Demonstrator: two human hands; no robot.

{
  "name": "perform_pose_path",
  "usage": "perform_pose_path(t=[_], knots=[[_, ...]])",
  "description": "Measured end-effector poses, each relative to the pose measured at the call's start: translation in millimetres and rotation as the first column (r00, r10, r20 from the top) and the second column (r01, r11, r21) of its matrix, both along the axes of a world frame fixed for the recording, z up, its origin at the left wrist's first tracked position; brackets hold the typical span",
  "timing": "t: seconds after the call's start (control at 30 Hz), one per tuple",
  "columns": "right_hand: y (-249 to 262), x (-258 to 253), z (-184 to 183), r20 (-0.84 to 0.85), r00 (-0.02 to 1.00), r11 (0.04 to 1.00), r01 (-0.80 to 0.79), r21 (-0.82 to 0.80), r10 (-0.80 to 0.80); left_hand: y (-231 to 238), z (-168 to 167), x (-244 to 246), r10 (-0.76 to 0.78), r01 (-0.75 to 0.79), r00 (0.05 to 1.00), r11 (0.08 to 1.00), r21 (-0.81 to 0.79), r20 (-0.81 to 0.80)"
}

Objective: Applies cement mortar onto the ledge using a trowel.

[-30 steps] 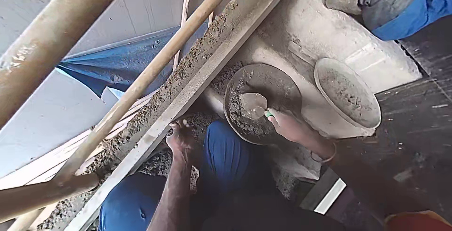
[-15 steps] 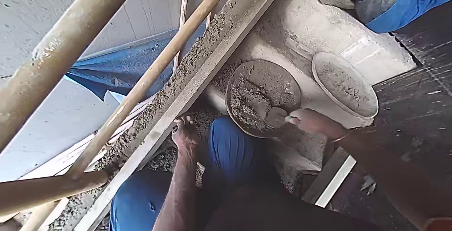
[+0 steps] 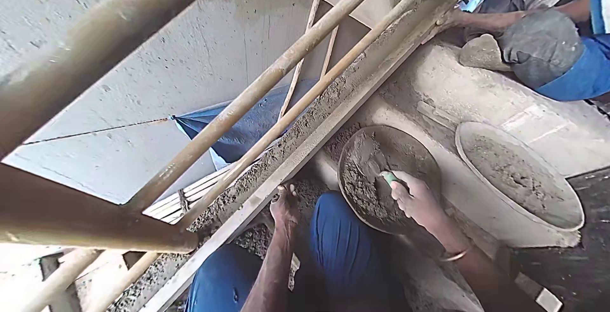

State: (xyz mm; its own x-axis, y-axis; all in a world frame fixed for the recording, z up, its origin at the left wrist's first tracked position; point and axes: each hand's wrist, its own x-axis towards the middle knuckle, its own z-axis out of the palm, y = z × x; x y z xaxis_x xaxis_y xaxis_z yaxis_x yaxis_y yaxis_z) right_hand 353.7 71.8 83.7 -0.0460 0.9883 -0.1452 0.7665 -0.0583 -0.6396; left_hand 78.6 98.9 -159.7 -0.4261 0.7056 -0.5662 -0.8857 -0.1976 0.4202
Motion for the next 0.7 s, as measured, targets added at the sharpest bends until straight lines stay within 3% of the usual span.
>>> perform_pose_path(t=[0.1, 0.17, 0.23, 0.3, 0.33, 0.43, 0.53, 0.57, 0.6, 0.63, 0.67, 0.7], knots=[[30.5, -54.1, 11.6, -0.431, 0.902, 1.0, 0.002, 0.029, 0.011, 0.7, -0.2, -0.1, 0.007, -0.007, 1.0, 1.0, 0.001, 0.019], [57.1, -85.7, 13.5, -0.741, 0.672, 0.999, -0.014, -0.037, -0.019, 0.7, -0.6, -0.7, 0.007, -0.007, 1.0, 1.0, -0.004, 0.025], [97.4, -107.1, 3.1, -0.931, 0.359, 0.991, -0.086, -0.106, -0.068, 0.9, -0.9, -0.1, 0.012, -0.012, 1.0, 1.0, -0.007, 0.023], [141.3, -114.7, -13.3, -0.984, 0.09, 0.963, -0.212, -0.168, -0.152, 1.5, -2.4, 0.5, 0.02, -0.019, 1.0, 1.0, -0.014, 0.012], [158.4, -113.1, -20.5, -0.976, 0.006, 0.943, -0.257, -0.212, -0.218, 1.3, -2.5, 1.7, 0.023, -0.023, 1.0, 1.0, -0.019, 0.01], [175.2, -97.8, -27.1, -0.951, -0.071, 0.906, -0.333, -0.262, -0.302, 0.6, -3.1, 0.4, 0.036, -0.035, 0.999, 0.999, -0.013, 0.023], [164.0, -75.9, -3.4, -0.973, -0.036, 0.917, -0.344, -0.202, -0.228, 2.6, -6.7, 1.5, 0.055, -0.055, 0.998, 0.998, 0.005, 0.026], [159.7, -66.4, 10.7, -0.986, 0.028, 0.934, -0.316, -0.165, -0.164, 4.0, -7.0, 2.6, 0.058, -0.058, 0.998, 0.998, -0.003, 0.026], [154.1, -57.8, 26.8, -0.979, 0.191, 0.963, -0.244, -0.117, -0.071, 3.9, -7.7, 3.1, 0.057, -0.056, 0.998, 0.998, -0.017, 0.021], [148.5, -50.1, 43.3, -0.89, 0.454, 0.989, -0.144, -0.034, 0.035, 3.3, -8.7, 2.8, 0.059, -0.058, 0.998, 0.998, -0.023, 0.024], [145.6, -42.5, 58.4, -0.667, 0.734, 0.991, -0.074, 0.108, 0.127, 3.7, -8.1, 2.3, 0.062, -0.061, 0.998, 0.998, -0.025, 0.034], [144.5, -33.3, 70.6, -0.301, 0.937, 0.962, -0.101, 0.252, 0.177, 3.0, -7.5, 2.0, 0.058, -0.057, 0.998, 0.998, -0.032, 0.034]])
